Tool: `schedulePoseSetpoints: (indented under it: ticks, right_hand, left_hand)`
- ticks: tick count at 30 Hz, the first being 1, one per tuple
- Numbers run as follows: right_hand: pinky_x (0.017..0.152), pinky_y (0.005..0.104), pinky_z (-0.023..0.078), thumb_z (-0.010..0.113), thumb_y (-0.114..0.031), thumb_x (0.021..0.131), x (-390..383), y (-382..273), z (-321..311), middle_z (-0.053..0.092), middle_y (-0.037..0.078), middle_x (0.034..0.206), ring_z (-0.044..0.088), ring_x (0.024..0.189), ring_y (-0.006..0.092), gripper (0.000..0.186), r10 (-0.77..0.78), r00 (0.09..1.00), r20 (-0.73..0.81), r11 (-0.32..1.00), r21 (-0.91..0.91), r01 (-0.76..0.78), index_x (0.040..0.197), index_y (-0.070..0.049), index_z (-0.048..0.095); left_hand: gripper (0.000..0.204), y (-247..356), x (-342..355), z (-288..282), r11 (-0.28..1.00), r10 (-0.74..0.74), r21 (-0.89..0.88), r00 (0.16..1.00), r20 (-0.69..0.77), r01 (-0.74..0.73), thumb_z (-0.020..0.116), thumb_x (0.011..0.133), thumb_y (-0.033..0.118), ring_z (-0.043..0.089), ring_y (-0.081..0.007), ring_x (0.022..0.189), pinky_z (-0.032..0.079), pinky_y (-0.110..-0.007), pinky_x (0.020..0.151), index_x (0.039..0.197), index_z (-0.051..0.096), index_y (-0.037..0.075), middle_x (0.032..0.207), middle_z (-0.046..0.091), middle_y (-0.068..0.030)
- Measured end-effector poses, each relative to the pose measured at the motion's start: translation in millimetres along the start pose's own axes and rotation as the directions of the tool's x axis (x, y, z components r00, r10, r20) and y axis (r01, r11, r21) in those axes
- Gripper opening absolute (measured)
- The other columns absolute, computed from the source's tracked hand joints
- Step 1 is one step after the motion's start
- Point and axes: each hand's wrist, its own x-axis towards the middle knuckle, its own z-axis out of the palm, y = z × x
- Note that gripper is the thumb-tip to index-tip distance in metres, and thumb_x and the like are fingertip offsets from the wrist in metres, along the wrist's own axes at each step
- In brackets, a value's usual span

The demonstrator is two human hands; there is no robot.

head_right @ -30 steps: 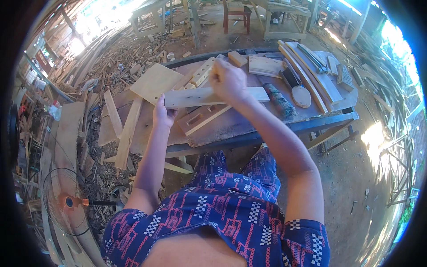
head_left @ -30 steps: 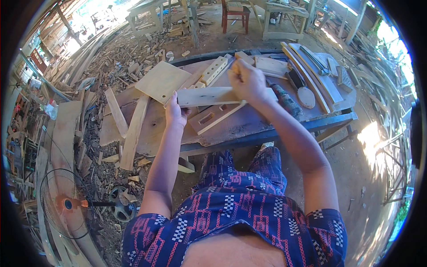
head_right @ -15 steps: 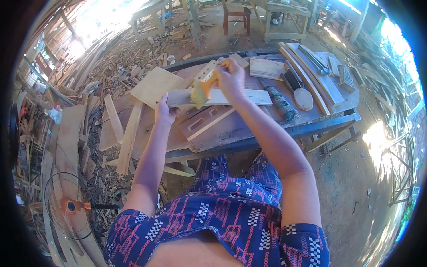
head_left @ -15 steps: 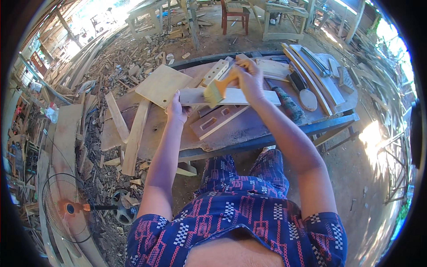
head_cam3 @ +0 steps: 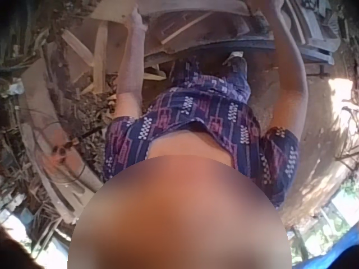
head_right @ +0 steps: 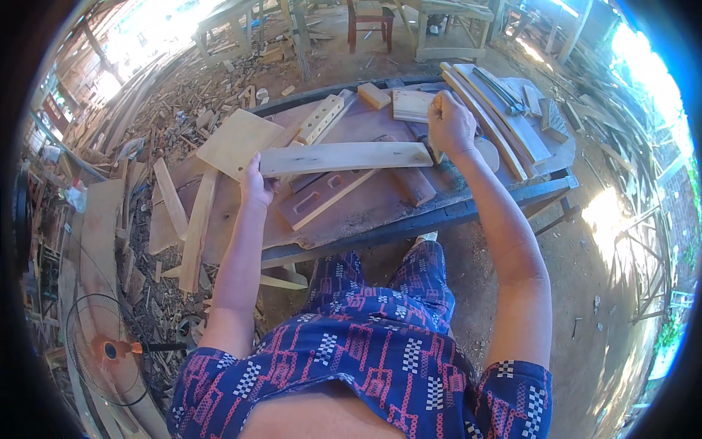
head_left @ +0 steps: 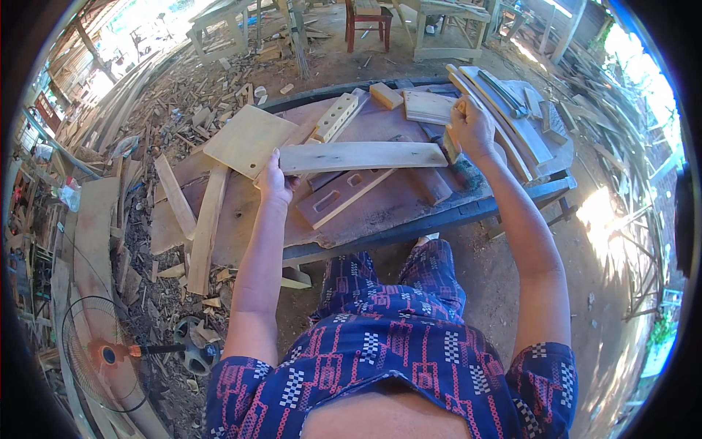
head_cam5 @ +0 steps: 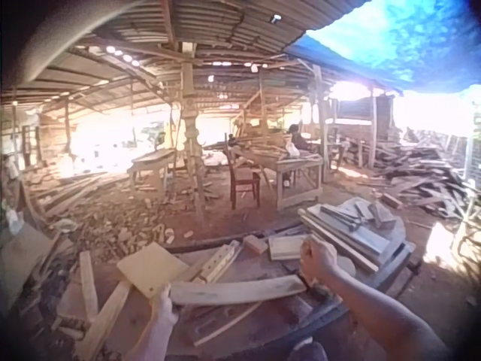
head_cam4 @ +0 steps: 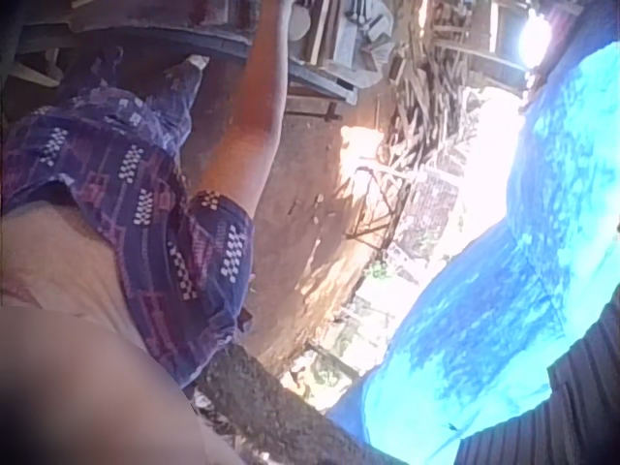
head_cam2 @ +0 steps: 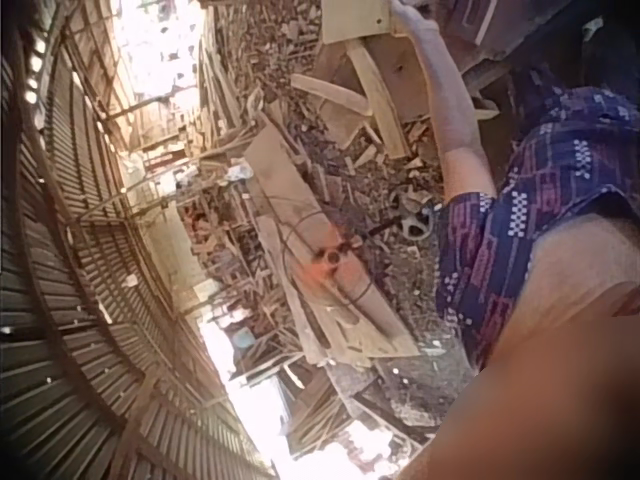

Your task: The person applies a liquid finish to various pieces of wood using a paint brush.

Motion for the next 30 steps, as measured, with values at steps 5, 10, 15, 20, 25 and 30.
schedulePoseSetpoints:
  ticks: [5,10,15,20,25,30]
  right_hand:
    - [0.060,0.0458,0.046,0.056,-0.017,0.075,-4,-29,29,0.061,0.013,0.069,0.059,0.067,0.0357,0.008,-0.093,0.990,0.106,0.989,-0.105,0.104,0.080,-0.011,0.054]
    - [0.059,0.0427,0.045,0.055,-0.017,0.076,-5,-106,61,0.059,0.014,0.068,0.060,0.066,0.0336,0.009,-0.120,0.979,0.162,0.982,0.164,0.093,0.079,-0.009,0.053]
    - [0.062,0.0429,0.045,0.055,-0.017,0.074,-1,-196,78,0.060,0.015,0.069,0.060,0.069,0.0352,0.011,-0.144,0.970,0.198,0.882,0.470,0.035,0.079,-0.008,0.053]
    - [0.048,0.0243,0.043,0.059,-0.010,0.079,5,-229,102,0.058,0.006,0.064,0.055,0.054,0.0113,0.010,-0.137,0.982,0.133,0.676,0.737,-0.006,0.080,-0.001,0.054]
    - [0.039,0.0205,0.041,0.060,-0.010,0.079,12,-211,109,0.059,0.005,0.068,0.054,0.047,0.0095,0.009,0.078,0.941,0.328,0.403,0.853,-0.331,0.081,-0.003,0.055]
    - [0.032,0.0218,0.038,0.061,-0.012,0.078,14,-136,110,0.058,0.007,0.067,0.052,0.040,0.0105,0.012,0.329,0.846,0.420,0.325,0.791,-0.519,0.083,-0.004,0.054]
  left_hand:
    - [0.034,-5,-2,0,0.999,0.029,-0.023,0.999,-0.036,-0.030,0.040,0.091,0.038,0.054,-0.0118,0.057,0.038,-0.027,0.039,0.099,0.059,0.011,0.079,0.061,-0.0011]
    - [0.035,-3,-8,9,0.997,0.001,-0.074,0.998,-0.068,-0.006,0.040,0.091,0.039,0.056,-0.0120,0.058,0.039,-0.026,0.038,0.100,0.059,0.010,0.076,0.061,-0.0016]
    - [0.034,-9,-6,2,0.998,0.064,-0.003,0.997,-0.036,-0.064,0.041,0.091,0.039,0.057,-0.0123,0.061,0.039,-0.026,0.039,0.101,0.058,0.011,0.073,0.061,-0.0015]
    - [0.034,-15,0,0,0.997,0.036,-0.060,0.996,-0.077,-0.041,0.043,0.090,0.043,0.058,-0.0144,0.062,0.039,-0.027,0.041,0.103,0.055,0.014,0.080,0.061,-0.0015]
    - [0.034,-12,-8,6,0.996,0.059,-0.062,0.994,-0.095,-0.065,0.039,0.091,0.043,0.058,-0.0141,0.062,0.039,-0.027,0.041,0.103,0.055,0.015,0.082,0.061,-0.0005]
    - [0.040,-14,1,5,0.992,0.063,-0.097,0.990,-0.125,-0.075,0.033,0.092,0.044,0.053,-0.0139,0.050,0.037,-0.026,0.034,0.098,0.057,0.011,0.075,0.059,-0.0033]
